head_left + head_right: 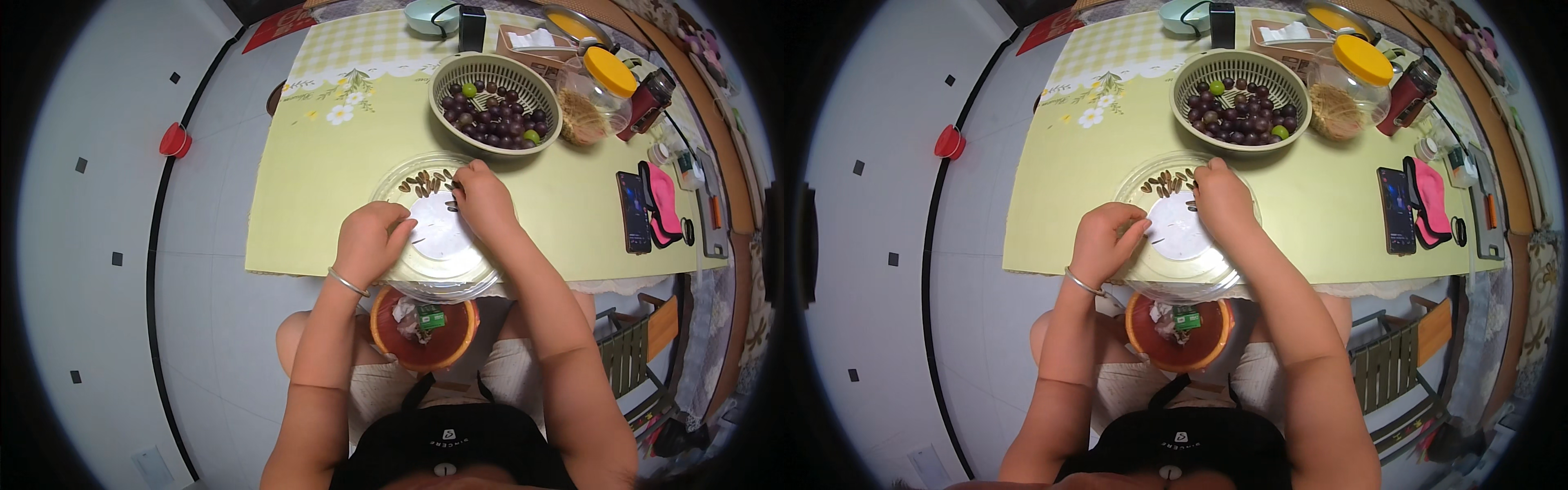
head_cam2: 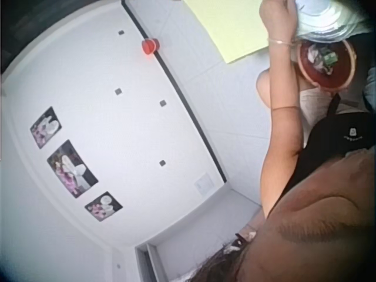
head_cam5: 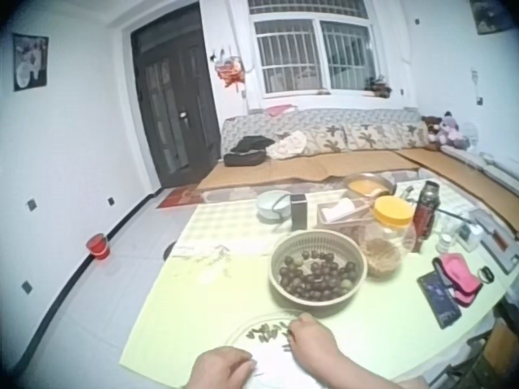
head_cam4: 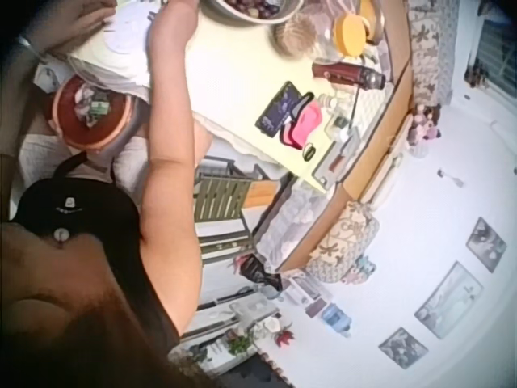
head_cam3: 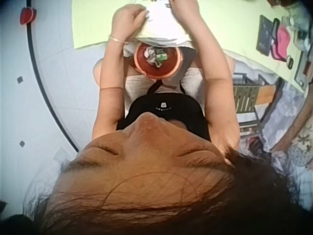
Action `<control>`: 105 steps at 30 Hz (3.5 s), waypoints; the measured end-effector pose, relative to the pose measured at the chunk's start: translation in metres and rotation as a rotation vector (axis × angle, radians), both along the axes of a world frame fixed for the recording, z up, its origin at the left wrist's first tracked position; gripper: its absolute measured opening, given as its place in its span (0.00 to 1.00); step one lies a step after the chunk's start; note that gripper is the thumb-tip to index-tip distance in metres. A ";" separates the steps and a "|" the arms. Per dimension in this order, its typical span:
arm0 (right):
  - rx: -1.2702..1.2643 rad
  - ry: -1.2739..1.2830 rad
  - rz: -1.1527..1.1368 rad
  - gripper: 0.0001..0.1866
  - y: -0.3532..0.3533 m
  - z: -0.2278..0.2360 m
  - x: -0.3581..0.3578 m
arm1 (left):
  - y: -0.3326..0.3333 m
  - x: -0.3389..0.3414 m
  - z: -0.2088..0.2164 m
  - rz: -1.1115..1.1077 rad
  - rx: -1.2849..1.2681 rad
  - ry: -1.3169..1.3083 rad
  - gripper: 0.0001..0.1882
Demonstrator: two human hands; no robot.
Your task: The person sits on the floor and peels sunflower seeds by hand. They pick up seeds from a plate, remove the shells, and place the kernels into a small bowl while discarding the shells.
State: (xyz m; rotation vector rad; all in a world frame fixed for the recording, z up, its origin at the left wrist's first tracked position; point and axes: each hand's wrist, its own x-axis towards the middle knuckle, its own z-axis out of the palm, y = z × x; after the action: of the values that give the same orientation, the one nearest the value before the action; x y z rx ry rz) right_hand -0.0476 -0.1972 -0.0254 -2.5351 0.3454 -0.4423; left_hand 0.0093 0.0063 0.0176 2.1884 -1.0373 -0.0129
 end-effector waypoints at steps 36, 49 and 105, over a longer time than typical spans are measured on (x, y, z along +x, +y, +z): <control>1.235 0.018 0.019 0.04 0.037 0.009 -0.034 | -0.023 -0.033 -0.019 0.034 -0.241 -0.257 0.09; 1.249 -0.004 0.043 0.02 0.040 0.006 -0.036 | -0.023 -0.036 -0.016 0.037 -0.244 -0.233 0.07; 1.885 0.170 0.186 0.11 0.021 0.007 -0.022 | -0.020 -0.028 -0.007 0.011 -0.408 0.428 0.10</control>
State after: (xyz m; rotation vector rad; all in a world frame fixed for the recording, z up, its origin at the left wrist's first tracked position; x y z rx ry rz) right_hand -0.0692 -0.1763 -0.0188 -0.7225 0.3118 0.2010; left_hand -0.0186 -0.0141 0.0101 1.7198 -0.7104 -0.2341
